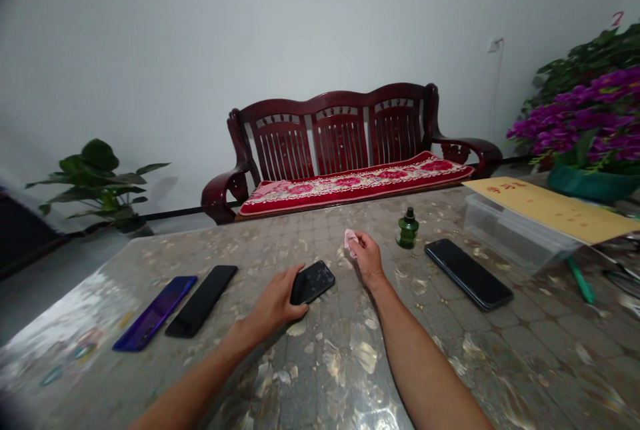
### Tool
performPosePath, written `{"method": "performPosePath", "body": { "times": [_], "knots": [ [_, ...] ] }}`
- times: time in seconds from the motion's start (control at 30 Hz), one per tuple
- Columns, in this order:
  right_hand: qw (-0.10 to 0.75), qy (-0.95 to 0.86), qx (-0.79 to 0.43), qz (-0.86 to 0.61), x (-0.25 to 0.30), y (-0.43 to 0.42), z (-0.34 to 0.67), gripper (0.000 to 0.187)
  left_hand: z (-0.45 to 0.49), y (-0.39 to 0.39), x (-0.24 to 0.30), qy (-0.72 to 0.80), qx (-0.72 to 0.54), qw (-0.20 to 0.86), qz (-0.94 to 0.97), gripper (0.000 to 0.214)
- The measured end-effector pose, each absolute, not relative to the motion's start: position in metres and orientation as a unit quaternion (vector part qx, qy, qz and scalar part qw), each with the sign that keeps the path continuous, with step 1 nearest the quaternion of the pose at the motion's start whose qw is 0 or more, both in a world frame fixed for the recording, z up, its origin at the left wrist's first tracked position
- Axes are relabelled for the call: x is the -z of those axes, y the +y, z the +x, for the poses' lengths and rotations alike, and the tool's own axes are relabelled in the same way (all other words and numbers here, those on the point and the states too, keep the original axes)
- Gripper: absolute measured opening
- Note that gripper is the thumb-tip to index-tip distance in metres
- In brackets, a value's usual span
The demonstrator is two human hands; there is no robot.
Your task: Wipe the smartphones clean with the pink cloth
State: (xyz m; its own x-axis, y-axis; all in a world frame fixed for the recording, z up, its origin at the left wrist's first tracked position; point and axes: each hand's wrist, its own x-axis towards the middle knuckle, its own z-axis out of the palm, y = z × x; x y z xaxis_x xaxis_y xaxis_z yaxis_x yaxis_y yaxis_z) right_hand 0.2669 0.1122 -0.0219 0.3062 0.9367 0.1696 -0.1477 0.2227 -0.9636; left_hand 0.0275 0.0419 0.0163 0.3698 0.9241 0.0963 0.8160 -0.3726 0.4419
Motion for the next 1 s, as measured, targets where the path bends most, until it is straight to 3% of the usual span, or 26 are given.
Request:
{"method": "performPosePath", "body": {
  "times": [0.4,1.0],
  "knots": [
    [0.629,-0.464,-0.391,-0.486,0.017,0.106,0.262,0.052,0.031,0.05,-0.003,0.517,-0.215,0.191,0.806,0.072],
    [0.591,-0.508,-0.378,-0.5,0.013,0.101,0.259,0.05,0.025,0.05,0.004,0.459,-0.232,0.144,0.845,0.051]
  ]
}}
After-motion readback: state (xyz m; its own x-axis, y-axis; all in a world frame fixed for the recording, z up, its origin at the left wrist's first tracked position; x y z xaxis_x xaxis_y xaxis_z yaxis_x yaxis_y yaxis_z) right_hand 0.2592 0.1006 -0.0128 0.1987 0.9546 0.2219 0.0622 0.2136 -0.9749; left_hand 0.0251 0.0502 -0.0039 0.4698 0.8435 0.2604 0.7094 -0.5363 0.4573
